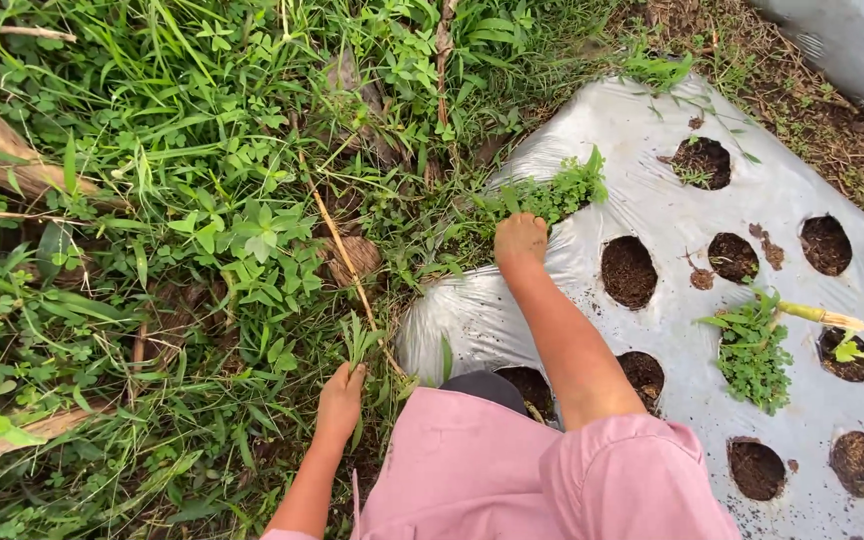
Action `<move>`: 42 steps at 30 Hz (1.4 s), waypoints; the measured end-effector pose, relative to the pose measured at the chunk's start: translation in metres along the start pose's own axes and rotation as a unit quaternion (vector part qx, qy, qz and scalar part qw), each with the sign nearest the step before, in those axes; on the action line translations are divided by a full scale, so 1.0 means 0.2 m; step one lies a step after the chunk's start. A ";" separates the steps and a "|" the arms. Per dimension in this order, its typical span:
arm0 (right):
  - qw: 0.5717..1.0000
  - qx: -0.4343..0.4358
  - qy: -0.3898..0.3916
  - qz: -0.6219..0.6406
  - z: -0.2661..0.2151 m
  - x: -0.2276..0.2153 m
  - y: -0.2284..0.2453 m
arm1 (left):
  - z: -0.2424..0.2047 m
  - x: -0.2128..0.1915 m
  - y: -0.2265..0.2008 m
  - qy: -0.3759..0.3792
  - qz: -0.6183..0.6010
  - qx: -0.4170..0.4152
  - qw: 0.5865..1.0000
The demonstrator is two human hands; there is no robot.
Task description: Clearing weeds and plant debris from holes in a plastic-covered planting bed
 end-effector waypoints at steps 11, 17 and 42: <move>0.980 0.038 0.096 0.171 -0.15 -0.33 -0.06 | 0.25 0.31 -0.47 0.050 -0.027 0.110 0.992; 0.966 0.027 0.158 0.201 -0.12 -0.29 -0.10 | 0.62 0.64 -0.87 0.071 0.063 0.169 0.981; 0.887 -0.035 0.177 0.425 -0.40 -0.55 -0.01 | 0.84 0.53 -0.20 0.142 -0.099 0.018 0.985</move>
Point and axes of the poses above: each hand's wrist, its own z-axis towards the middle knuckle, its own x-axis out of the palm, y = z × x, the point moved 4 cm from there along z, towards the middle knuckle, and after that the axes turned 6 degrees about -z, right-handed, at the moved point
